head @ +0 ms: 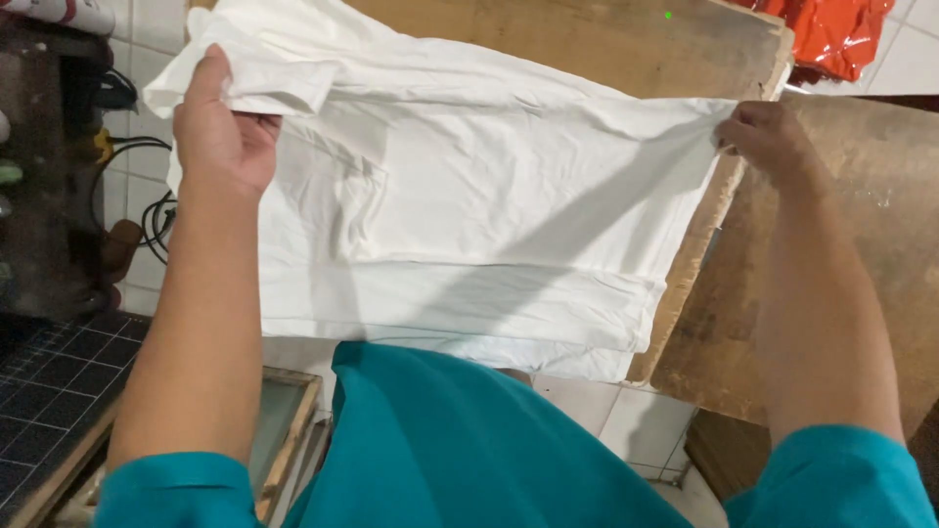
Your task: The person folds a white t-shirt with green text on a wooden board. They smooth the fabric, fold the sleeves and sides inward, and then fold the shirt in half before placing it aside.
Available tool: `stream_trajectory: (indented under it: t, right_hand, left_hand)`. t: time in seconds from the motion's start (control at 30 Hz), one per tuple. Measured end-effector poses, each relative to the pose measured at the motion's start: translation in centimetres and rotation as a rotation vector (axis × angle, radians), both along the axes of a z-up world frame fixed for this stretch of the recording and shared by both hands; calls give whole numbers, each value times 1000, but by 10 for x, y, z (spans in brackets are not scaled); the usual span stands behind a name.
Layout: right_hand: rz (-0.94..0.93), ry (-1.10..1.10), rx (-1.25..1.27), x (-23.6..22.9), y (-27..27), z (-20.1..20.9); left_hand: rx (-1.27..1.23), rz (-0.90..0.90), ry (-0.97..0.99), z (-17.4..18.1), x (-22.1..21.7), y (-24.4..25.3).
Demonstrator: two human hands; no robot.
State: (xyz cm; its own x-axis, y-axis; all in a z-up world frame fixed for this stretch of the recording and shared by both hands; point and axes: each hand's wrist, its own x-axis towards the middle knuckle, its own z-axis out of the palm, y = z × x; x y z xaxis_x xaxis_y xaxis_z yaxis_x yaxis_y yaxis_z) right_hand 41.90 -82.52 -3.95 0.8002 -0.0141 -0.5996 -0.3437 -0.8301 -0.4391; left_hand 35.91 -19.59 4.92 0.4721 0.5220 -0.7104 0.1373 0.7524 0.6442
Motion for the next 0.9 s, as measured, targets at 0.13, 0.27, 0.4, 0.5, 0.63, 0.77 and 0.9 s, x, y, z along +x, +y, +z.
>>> stream_trajectory:
  t: [0.13,0.27,0.4,0.5,0.63,0.77,0.9]
  right_hand:
    - [-320,96,370,-26,38,30]
    - [-124,373,89,-38,64,69]
    - [12,386,36,-69,28,13]
    - [0,407,-6,-86,28,19]
    - [-107,301,61,-92,25,29]
    - [-455,238,474,-68,32,43]
    - [-489,61,618,-21,24,2]
  left_hand:
    - [38,-69,-10,12,-3,-15]
    - [83,-118,29,3,-7,-20]
    - [47,-65,5,3,-11,-24]
    - [68,-47,51,4,-11,-27]
    - [65,-47,26,-2,-11,-23]
    - [65,-35,15,-10,-7,-24]
    - [88,-13,75,7,0,-40]
